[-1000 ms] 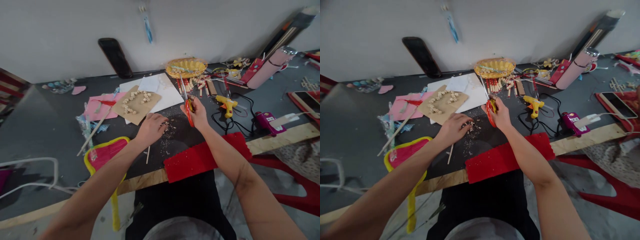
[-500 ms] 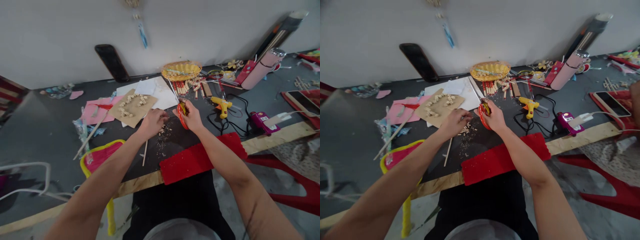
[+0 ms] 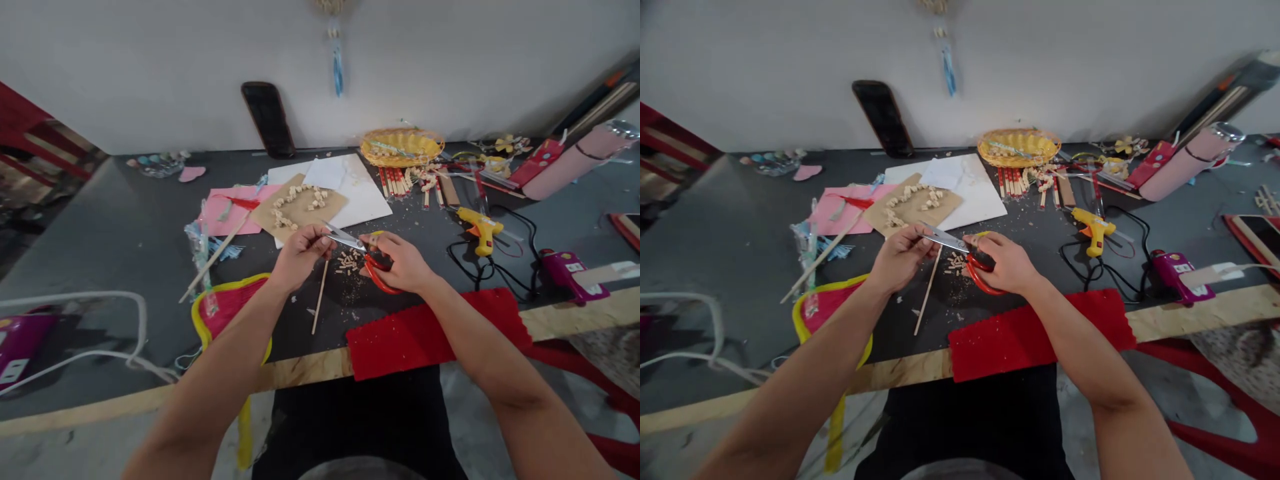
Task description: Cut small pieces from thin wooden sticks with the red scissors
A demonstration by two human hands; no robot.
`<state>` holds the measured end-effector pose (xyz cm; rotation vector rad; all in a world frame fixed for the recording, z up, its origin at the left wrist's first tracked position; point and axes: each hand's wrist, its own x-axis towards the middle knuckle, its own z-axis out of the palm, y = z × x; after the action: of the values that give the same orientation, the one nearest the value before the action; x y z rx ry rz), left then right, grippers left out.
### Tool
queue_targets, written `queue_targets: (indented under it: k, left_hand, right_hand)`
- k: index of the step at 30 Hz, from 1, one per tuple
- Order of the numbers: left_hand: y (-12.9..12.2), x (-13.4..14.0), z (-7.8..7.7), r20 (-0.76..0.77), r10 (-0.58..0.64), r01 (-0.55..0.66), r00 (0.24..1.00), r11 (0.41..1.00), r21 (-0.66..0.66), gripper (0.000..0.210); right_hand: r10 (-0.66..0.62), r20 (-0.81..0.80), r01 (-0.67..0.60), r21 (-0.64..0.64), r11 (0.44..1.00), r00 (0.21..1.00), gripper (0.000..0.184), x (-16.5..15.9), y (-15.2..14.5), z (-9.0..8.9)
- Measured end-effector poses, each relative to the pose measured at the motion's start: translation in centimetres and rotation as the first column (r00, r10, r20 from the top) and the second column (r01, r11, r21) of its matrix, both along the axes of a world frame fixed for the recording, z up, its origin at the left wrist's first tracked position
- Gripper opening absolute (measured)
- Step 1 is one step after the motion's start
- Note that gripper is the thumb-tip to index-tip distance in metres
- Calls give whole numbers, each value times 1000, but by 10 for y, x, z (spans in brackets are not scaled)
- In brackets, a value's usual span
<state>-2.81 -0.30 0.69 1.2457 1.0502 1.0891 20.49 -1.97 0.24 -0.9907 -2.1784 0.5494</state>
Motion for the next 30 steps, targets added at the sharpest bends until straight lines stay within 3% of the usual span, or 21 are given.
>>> queue_targets:
  k: [9,19,25,30]
  left_hand:
    - [-4,-1,9,-144,-73,85,987,993,79,17]
    - [-4,-3,5,-190,-42,58,981,995,79,11]
    - [-6,-3,12,-296,-54,86,954,991,98,9]
    - [-6,-3,10,-265,-32,55,964,995,80,7]
  right_hand:
    - [-3,71,3,1,1000,998,52,-3,-4,4]
    - [-22,119,17,42,999,993,56,-2,-4,5]
    - [17,108,-16,-6,1000,994,58,-2,-4,5]
    - [3,117,-5,17,1000,993,55,-2,-3,4]
